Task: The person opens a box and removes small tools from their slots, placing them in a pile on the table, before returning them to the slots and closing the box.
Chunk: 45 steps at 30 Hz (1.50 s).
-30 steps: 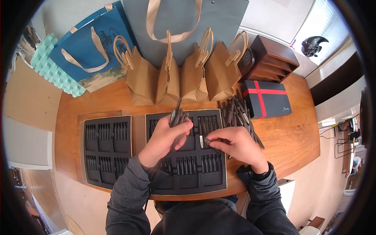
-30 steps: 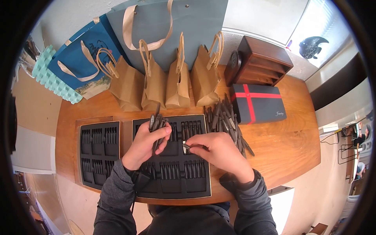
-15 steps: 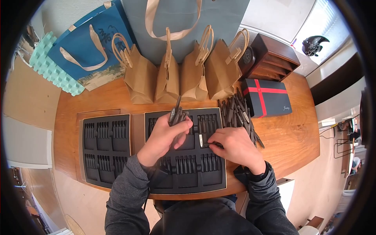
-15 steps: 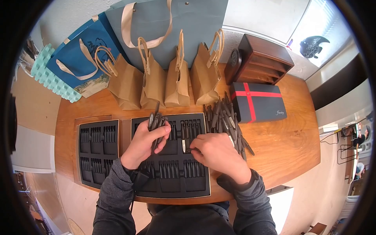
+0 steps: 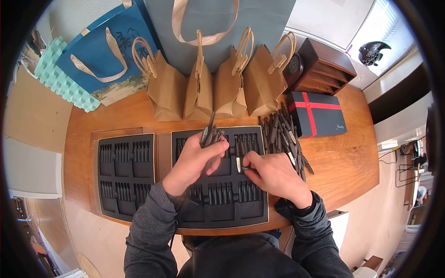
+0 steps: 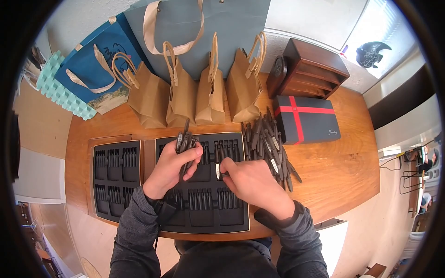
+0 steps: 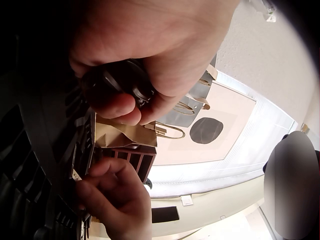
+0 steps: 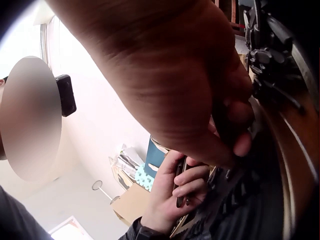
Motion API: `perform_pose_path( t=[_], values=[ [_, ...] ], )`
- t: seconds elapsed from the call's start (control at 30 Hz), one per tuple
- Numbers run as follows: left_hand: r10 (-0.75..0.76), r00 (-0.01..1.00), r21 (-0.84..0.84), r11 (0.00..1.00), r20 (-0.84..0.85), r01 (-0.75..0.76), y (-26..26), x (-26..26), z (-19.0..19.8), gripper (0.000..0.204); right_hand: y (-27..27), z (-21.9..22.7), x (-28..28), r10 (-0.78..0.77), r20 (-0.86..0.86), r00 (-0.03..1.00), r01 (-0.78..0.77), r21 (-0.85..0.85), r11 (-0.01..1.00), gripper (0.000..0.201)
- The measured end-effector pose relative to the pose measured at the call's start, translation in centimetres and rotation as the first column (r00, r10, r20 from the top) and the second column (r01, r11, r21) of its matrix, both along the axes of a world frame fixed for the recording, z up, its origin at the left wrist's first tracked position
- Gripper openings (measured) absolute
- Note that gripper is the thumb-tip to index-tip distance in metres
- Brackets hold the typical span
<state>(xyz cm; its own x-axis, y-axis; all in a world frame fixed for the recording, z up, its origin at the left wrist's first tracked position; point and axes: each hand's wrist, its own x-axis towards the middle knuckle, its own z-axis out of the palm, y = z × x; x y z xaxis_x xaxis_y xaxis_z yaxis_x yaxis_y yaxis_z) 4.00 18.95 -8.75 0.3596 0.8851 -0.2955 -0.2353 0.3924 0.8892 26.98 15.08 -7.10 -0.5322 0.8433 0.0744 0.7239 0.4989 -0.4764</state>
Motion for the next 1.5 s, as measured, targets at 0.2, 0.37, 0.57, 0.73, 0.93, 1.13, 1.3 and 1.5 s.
perform_pose_path(
  t=[0.2,0.37,0.57,0.73,0.93,1.13,1.3,1.5],
  values=[
    [0.000,1.000,0.000,1.000,0.002,0.000,-0.1,0.0,0.0,0.015,0.3,-0.1,-0.3,0.003,-0.095,0.995,0.007,0.103,0.995,0.025],
    [-0.007,1.000,0.007,1.000,0.010,0.007,0.0,-0.1,-0.1,0.015,0.5,-0.4,-0.7,0.069,-0.032,0.997,-0.061,0.200,0.978,0.029],
    [-0.001,1.000,0.003,1.000,0.009,0.001,0.0,0.0,-0.1,0.016,0.8,-0.7,-0.7,0.080,-0.083,0.993,-0.055,0.266,0.963,0.020],
    [-0.005,1.000,0.005,1.000,0.014,0.005,0.0,-0.1,-0.1,0.016,1.0,-0.5,-1.0,0.021,-0.248,0.968,0.051,0.281,0.958,0.017],
    [0.000,1.000,-0.010,1.000,0.012,0.000,-0.1,-0.1,-0.3,0.018,0.7,-0.2,-1.1,-0.028,-0.385,0.922,0.103,0.174,0.979,0.017],
    [0.043,0.999,-0.022,0.999,0.021,-0.042,-0.1,0.1,0.0,0.030,0.6,0.2,-1.1,0.109,-0.434,0.894,-0.033,0.180,0.983,0.019],
    [0.035,0.999,-0.044,0.998,-0.004,-0.036,0.0,0.0,-0.2,0.028,1.0,-0.4,-0.6,0.154,-0.502,0.851,-0.093,0.143,0.985,0.022],
    [0.073,0.996,-0.022,0.997,0.053,-0.072,0.2,-0.2,-0.6,0.025,0.6,-1.1,-1.2,-0.096,-0.619,0.780,0.035,-0.110,0.993,0.034]
  ],
)
